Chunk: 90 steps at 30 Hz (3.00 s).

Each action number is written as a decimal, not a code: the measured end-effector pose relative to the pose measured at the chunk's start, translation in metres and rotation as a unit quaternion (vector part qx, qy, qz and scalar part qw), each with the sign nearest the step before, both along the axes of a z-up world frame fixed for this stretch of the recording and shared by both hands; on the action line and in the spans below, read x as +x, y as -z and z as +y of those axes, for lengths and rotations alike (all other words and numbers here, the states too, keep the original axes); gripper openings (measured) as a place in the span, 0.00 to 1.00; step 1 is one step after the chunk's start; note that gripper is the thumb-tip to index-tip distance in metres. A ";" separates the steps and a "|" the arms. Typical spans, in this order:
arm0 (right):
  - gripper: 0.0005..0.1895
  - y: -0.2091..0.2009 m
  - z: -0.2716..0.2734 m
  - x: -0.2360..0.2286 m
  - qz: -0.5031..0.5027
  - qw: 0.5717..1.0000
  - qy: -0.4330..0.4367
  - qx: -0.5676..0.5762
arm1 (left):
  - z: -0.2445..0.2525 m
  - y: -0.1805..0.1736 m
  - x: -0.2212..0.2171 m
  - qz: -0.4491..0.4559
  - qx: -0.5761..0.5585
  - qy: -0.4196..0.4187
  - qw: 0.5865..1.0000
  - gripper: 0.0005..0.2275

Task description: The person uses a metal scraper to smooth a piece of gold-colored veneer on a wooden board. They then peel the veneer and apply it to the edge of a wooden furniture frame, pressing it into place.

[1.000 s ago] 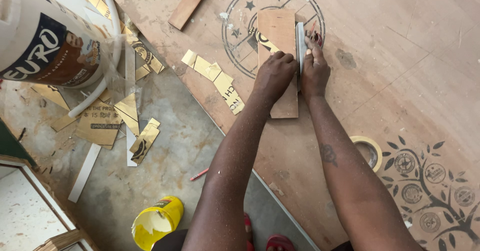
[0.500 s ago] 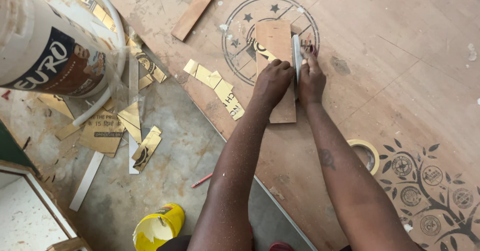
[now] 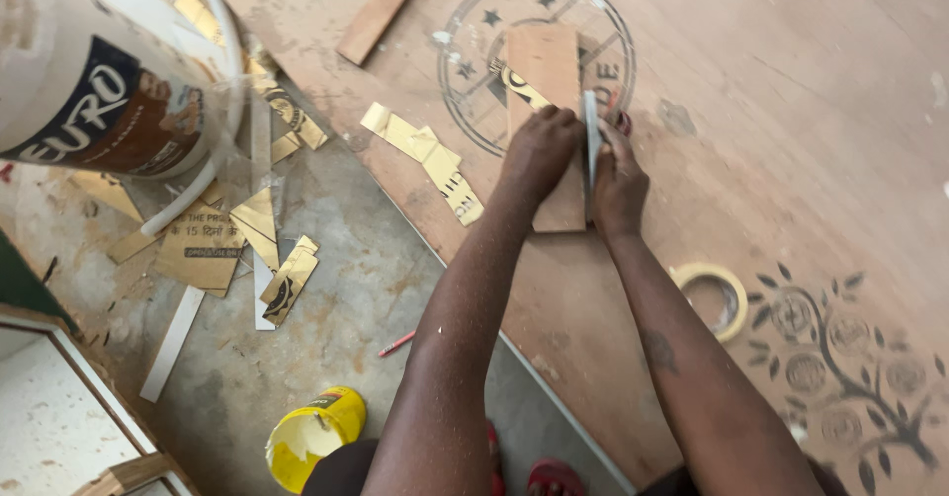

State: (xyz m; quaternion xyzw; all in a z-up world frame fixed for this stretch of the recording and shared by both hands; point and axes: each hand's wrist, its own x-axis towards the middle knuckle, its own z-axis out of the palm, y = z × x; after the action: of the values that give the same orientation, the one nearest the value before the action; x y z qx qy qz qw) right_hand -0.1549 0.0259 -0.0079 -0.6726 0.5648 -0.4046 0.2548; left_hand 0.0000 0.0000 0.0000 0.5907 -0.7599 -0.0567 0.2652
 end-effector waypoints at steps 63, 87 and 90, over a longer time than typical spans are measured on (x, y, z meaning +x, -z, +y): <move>0.12 -0.328 0.114 -0.117 -0.275 0.941 -0.170 0.103 | 0.163 -0.304 -0.063 0.579 0.105 0.168 0.791 0.18; 0.10 -0.318 0.108 -0.119 -0.292 0.934 -0.174 0.112 | 0.155 -0.294 -0.059 0.490 -0.001 0.196 0.849 0.17; 0.10 -0.315 0.107 -0.120 -0.306 0.928 -0.182 0.109 | 0.154 -0.289 -0.060 0.465 -0.035 0.203 0.861 0.16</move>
State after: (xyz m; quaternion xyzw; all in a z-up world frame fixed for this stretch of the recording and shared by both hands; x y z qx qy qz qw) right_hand -0.2746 0.1326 0.3071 -0.5754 0.3676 -0.4738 0.5561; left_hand -0.0596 0.1536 0.2890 0.3190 -0.6527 -0.3510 0.5908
